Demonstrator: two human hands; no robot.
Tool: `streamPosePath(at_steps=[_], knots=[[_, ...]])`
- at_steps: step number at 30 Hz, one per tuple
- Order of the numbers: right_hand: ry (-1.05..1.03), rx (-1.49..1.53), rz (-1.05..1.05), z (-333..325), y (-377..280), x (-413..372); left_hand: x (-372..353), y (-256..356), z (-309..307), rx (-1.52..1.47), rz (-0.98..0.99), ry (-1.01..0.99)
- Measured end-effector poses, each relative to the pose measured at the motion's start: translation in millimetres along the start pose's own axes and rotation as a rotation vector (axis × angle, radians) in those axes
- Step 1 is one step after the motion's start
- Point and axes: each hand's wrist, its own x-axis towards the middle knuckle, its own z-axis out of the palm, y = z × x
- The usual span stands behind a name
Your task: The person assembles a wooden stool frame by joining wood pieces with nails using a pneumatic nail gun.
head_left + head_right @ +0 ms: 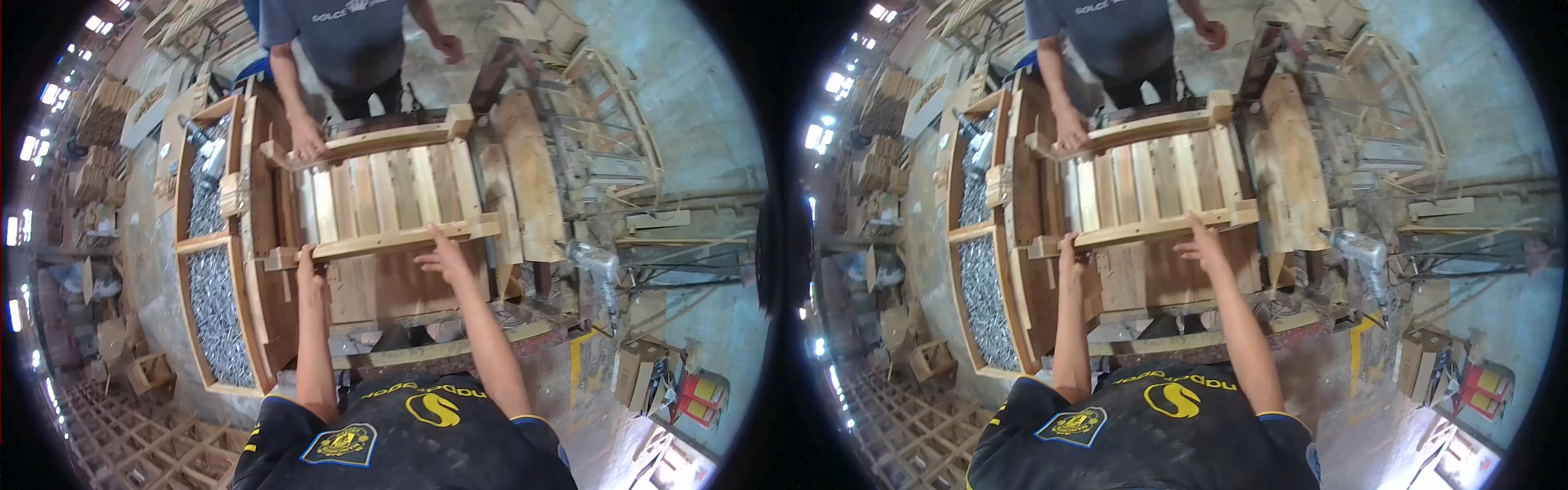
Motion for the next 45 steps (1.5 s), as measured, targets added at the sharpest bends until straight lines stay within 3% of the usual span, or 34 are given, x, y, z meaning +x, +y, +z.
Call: streamPosePath(at_steps=[1, 2, 3, 5, 7, 9, 11, 12, 13, 15, 17, 19, 21, 25, 27, 28, 31, 33, 37, 39, 41, 45], knots=[[0.108, -0.052, -0.038, -5, 1, -7, -2, -9, 6, -0.012, 0.008, 0.002], [0.057, -0.086, -0.021, -17, 9, -1, 6, -18, 4, -0.018, 0.002, -0.057], [-0.084, -0.063, -0.058, 20, 8, -12, -4, 39, -12, 0.032, 0.111, -0.079], [-0.131, -0.469, -0.049, -6, 0, -25, -6, 11, -1, -0.046, 0.093, -0.061], [-0.195, -0.510, -0.117, -6, -59, -77, -24, 2, 9, 0.055, 0.102, 0.026], [-0.187, -0.478, -0.406, -21, -126, -92, -32, 1, 13, 0.072, 0.115, 0.104], [0.126, -0.559, -0.746, -61, -195, -53, -30, -3, 11, 0.090, 0.116, 0.184], [0.300, -0.600, -0.784, -46, -261, -98, -37, -4, 13, 0.101, 0.133, 0.213], [0.428, -0.632, -1.161, -69, -300, -62, -40, -2, 12, 0.081, 0.129, 0.200], [0.762, -0.802, -1.158, -85, -389, -32, -34, -9, 9, 0.027, 0.167, 0.170], [0.934, -1.030, -1.180, -115, -465, 30, -55, -5, 33, 0.038, 0.209, 0.307], [1.032, -1.136, -1.245, -124, -516, 83, -60, -2, 33, 0.089, 0.192, 0.303], [1.066, -1.057, -1.341, -131, -541, 136, -61, -2, 33, 0.106, 0.221, 0.333], [1.050, -1.234, -1.208, -169, -538, 246, -52, -9, 30, 0.061, 0.201, 0.356], [1.007, -1.340, -1.015, -175, -553, 259, -60, -8, 34, 0.068, 0.206, 0.377], [0.977, -1.347, -1.017, -173, -561, 248, -59, -5, 31, 0.068, 0.223, 0.358], [0.782, -1.182, -1.461, -149, -557, 156, -52, -13, 25, 0.074, 0.196, 0.292], [0.605, -1.239, -1.240, -117, -518, 72, -53, -9, 27, 0.080, 0.176, 0.288], [0.231, -1.605, -1.206, -101, -427, -73, -47, -13, 24, 0.100, 0.205, 0.307], [0.157, -1.589, -1.149, -97, -389, -143, -53, -9, 36, 0.067, 0.245, 0.371], [0.161, -1.592, -1.131, -99, -354, -204, -54, -7, 41, 0.062, 0.285, 0.422], [0.283, -1.401, -0.900, -133, -292, -289, -37, -13, 34, 0.041, 0.328, 0.473]])
